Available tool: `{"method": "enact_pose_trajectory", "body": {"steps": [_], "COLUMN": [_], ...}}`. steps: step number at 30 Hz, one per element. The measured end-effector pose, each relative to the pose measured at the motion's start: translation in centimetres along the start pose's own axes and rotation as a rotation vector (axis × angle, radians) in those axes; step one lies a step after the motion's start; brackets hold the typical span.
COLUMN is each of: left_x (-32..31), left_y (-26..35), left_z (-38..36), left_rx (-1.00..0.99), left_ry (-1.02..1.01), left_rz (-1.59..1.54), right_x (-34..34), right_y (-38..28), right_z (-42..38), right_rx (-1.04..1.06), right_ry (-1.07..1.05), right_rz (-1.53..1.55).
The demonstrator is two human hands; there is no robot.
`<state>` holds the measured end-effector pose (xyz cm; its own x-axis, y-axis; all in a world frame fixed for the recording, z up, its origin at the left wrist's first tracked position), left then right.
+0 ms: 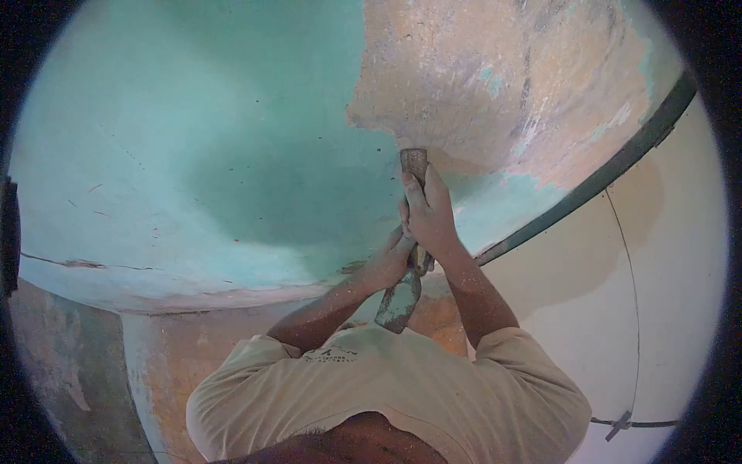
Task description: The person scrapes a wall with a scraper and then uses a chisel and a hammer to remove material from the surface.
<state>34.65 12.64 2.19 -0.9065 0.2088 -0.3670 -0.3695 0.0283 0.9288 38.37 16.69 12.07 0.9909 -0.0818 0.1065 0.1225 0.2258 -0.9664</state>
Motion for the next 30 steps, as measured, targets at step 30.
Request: {"method": "enact_pose_trajectory", "body": {"steps": [30], "left_x": [1.9], "left_y": [2.8], "left_z": [-1.1], "left_rx": [0.035], "left_ry": [0.023], "left_rz": [0.078], "right_x": [-2.1], "right_y": [-1.7], "right_z": [0.1], "right_rx": [0.044], "right_ry": [0.049], "right_rz": [0.062]}}
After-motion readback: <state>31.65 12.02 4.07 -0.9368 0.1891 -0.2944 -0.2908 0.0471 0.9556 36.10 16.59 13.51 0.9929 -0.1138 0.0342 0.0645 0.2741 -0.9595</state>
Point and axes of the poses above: each hand's wrist, its own z-axis towards the middle knuckle, its own x-axis out of the back of the hand, y = z × x, the point moved 8 cm from there along z, towards the middle knuckle, and after that the axes turned 13 degrees about y, right-handed, at the moved point
